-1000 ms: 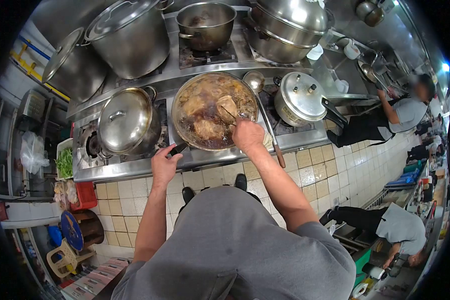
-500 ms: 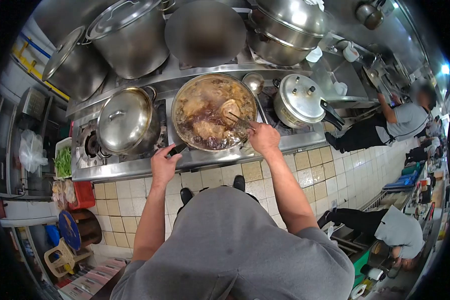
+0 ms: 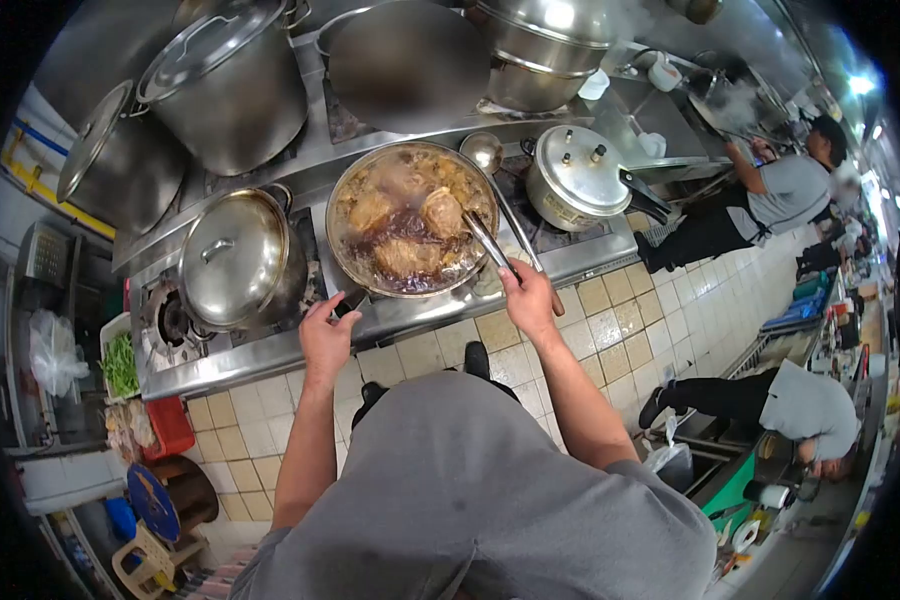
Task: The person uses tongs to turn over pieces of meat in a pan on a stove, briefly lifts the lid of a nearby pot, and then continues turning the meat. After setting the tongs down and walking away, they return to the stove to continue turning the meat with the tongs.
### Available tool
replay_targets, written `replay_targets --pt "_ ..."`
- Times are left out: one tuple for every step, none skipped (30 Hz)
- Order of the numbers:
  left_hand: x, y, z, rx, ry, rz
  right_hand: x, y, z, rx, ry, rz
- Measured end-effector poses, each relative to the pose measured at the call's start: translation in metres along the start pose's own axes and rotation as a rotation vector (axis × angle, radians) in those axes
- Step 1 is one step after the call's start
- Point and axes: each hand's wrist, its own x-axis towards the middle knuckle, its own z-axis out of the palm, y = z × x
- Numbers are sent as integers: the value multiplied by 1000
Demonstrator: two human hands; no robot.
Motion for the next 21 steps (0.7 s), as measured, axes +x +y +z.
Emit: replay_targets --pt "2 0 -2 -15 -16 -8 -10 7 7 89 50 32" --pt "4 -4 -4 -32 -49 5 -23 14 15 178 99 67" --pt "6 -4 -8 -38 -63 13 -36 21 20 172 113 75" --pt "8 0 -13 5 -103 40 -50 26 23 187 190 47" --pt "10 4 -19 47 -142 65 -67 31 23 201 264 19" --pt "12 7 -24 57 -204 22 -86 30 19 168 271 76" --pt "14 4 -26 48 -210 24 -105 40 17 106 287 99" --pt "16 0 -26 74 -217 60 -127 60 18 43 302 121" --pt "18 -3 -26 101 -221 94 -149 84 22 8 389 67" --pt "21 -4 -27 97 -217 92 -175 108 28 -22 470 10" --pt "22 -4 -29 114 -238 125 -205 130 28 -118 455 136" --pt "22 -3 -31 130 -251 152 -236 145 26 -215 433 253" --pt "22 5 -36 141 -299 112 -269 151 22 -300 352 434" --pt "22 4 -37 144 -302 93 -306 194 25 -357 321 557" --pt "21 3 -36 144 -304 75 -344 232 21 -500 150 734" --pt "19 0 -36 141 -277 58 -379 249 12 -626 -19 837" --pt "16 -2 -34 164 -256 62 -415 272 0 -727 -172 753" --pt "15 1 -31 188 -247 78 -456 362 -16 -742 -474 426" --pt "12 3 -28 194 -255 86 -492 437 -34 -696 -713 69" --pt "10 4 -26 222 -212 83 -486 393 -28 -794 -392 401" --pt "6 6 -23 252 -174 79 -483 350 -22 -789 -12 705"
